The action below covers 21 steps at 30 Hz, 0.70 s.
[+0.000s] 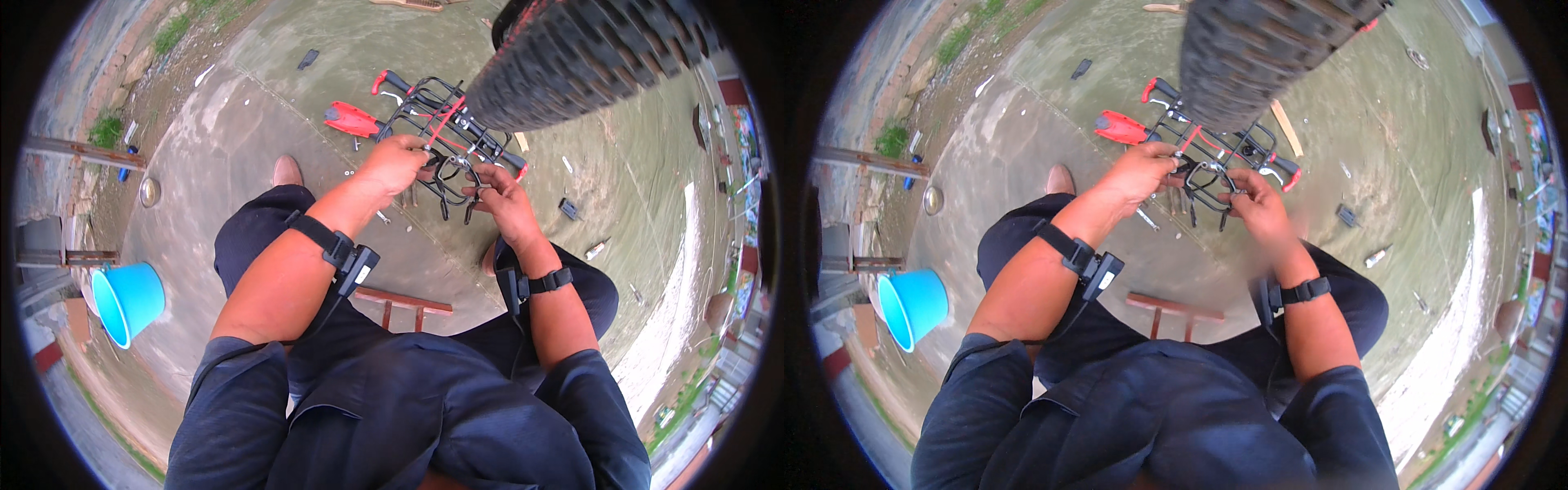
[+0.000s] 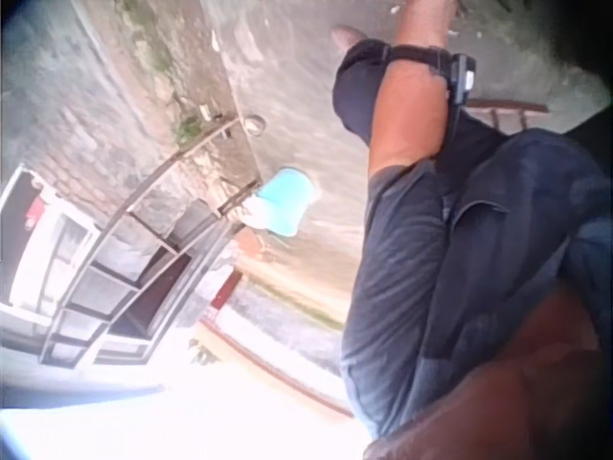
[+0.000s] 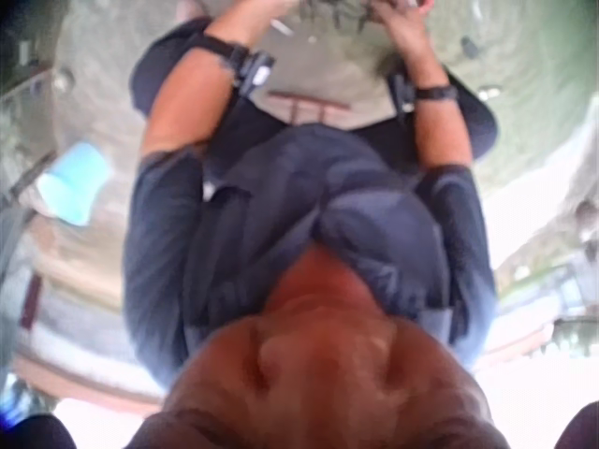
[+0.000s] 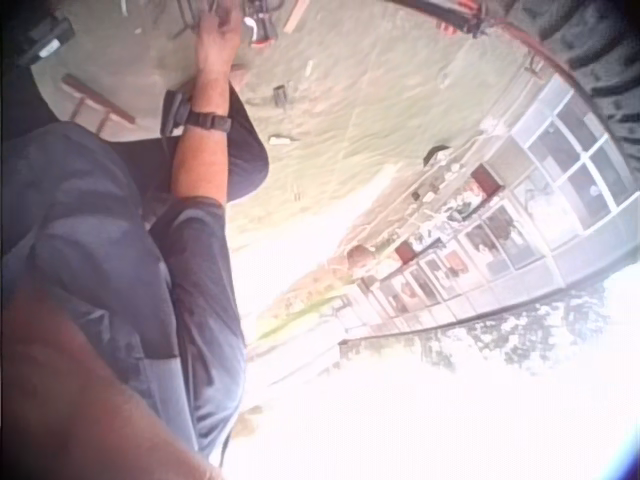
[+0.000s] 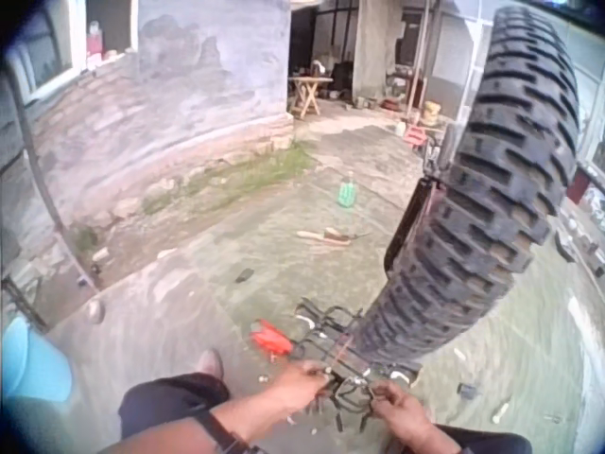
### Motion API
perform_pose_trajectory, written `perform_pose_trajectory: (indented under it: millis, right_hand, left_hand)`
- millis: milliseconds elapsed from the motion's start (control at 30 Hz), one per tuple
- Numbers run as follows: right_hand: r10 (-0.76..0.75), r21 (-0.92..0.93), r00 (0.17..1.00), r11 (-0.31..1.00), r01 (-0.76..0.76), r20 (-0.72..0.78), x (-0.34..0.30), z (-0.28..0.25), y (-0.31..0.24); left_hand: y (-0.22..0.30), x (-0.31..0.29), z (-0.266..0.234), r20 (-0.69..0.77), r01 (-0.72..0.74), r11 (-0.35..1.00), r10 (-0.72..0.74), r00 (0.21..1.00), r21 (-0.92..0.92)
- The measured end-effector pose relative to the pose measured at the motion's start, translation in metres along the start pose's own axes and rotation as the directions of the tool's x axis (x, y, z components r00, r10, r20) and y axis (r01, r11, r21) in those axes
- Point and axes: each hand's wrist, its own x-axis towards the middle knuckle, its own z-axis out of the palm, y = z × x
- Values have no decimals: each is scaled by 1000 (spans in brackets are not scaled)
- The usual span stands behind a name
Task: The person disassembles and reassembles a bicycle brake caliper using a wrench, handling the springs and metal components by hand while seated.
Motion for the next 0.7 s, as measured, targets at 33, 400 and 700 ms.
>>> perform_pose_trajectory:
  millis: [33, 400, 700]
  right_hand:
    - [24, -22, 1000, 999, -24, -10, 0, 2, -1]
    - [126, -41, 990, 991, -129, -65, 23, 8, -11]
    - [232, -66, 972, 970, -233, -30, 45, 16, -17]
  left_hand:
    - [-5, 2, 0, -10, -28, 999, 29, 1000, 29]
    - [-22, -15, 27, -26, -209, 773, 280, 960, 598]
    - [-17, -33, 27, 55, -336, 693, 395, 917, 638]
